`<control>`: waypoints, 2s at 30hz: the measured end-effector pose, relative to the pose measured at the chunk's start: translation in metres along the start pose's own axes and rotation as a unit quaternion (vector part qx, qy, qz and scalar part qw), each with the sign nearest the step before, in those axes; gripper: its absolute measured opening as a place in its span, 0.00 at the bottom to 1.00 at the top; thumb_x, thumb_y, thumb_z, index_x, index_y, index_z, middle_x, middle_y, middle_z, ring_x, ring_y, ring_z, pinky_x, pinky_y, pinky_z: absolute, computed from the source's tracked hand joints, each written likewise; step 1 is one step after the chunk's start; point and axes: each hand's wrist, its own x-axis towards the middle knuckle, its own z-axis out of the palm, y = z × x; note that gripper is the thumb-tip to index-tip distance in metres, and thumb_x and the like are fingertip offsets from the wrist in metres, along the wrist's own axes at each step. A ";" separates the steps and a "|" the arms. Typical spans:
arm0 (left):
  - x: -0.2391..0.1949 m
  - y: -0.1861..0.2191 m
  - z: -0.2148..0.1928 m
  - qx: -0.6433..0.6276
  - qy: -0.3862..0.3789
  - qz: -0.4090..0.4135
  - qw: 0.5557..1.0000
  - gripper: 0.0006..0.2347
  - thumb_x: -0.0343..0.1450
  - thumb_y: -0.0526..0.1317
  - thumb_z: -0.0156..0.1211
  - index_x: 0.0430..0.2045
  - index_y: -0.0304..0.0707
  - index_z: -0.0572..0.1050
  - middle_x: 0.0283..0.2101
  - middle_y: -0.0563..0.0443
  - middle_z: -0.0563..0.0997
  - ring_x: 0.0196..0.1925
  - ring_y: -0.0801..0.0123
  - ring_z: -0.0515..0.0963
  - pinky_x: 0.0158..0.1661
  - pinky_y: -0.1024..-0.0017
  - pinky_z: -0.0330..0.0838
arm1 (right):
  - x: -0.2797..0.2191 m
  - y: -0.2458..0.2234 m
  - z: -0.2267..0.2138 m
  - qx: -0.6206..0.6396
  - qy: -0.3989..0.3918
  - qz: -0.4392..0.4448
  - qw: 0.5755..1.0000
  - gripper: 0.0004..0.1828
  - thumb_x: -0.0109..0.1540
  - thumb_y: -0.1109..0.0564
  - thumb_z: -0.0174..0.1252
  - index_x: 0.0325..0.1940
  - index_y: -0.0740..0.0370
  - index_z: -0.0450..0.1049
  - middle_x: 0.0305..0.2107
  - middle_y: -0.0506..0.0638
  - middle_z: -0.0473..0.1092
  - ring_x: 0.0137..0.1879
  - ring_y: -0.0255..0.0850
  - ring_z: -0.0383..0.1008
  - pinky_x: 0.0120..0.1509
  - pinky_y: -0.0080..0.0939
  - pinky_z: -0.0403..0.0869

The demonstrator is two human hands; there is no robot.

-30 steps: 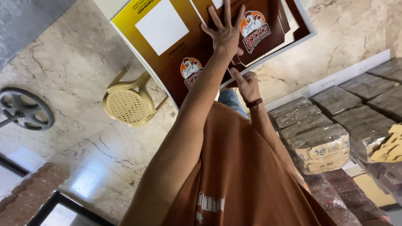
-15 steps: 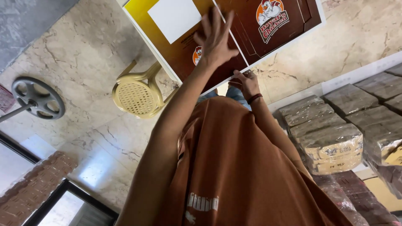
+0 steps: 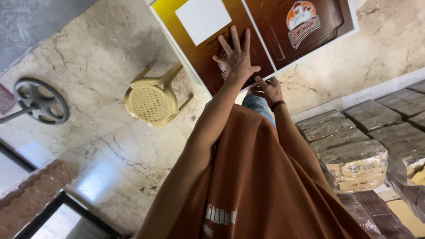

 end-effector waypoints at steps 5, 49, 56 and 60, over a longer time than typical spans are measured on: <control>-0.020 -0.028 -0.002 -0.038 0.001 0.011 0.999 0.63 0.63 0.66 0.86 0.76 0.64 0.29 0.74 0.45 0.12 0.77 0.23 0.28 0.57 0.11 0.46 | -0.020 0.003 0.031 -0.129 -0.162 0.165 0.964 0.35 0.57 0.38 0.64 0.47 0.76 0.74 0.41 0.68 0.78 0.46 0.52 0.81 0.47 0.42 0.81; -0.090 -0.102 0.026 -0.721 0.075 -0.238 0.646 0.19 0.79 0.49 0.41 0.26 0.35 0.74 0.13 0.42 0.76 0.13 0.60 0.80 0.20 0.63 0.77 | 0.072 -0.061 0.163 -0.728 -0.260 -0.061 0.632 0.37 0.57 0.14 0.49 0.21 0.43 0.84 0.21 0.47 0.78 0.43 0.52 0.82 0.52 0.54 0.78; -0.093 -0.099 0.017 -0.748 0.116 -0.231 0.612 0.20 0.80 0.51 0.41 0.25 0.34 0.69 0.13 0.42 0.75 0.10 0.61 0.77 0.15 0.68 0.73 | 0.059 -0.081 0.169 -0.713 -0.269 -0.016 0.647 0.31 0.58 0.25 0.53 0.20 0.49 0.82 0.19 0.50 0.77 0.39 0.51 0.82 0.52 0.52 0.78; -0.100 -0.121 -0.024 -0.822 0.031 -0.340 0.456 0.29 0.72 0.63 0.57 0.47 0.30 0.75 0.37 0.29 0.83 0.35 0.46 0.86 0.37 0.51 0.81 | 0.109 -0.057 0.157 -0.657 -0.333 -0.027 0.676 0.34 0.62 0.26 0.56 0.24 0.58 0.80 0.22 0.58 0.77 0.39 0.57 0.81 0.49 0.53 0.77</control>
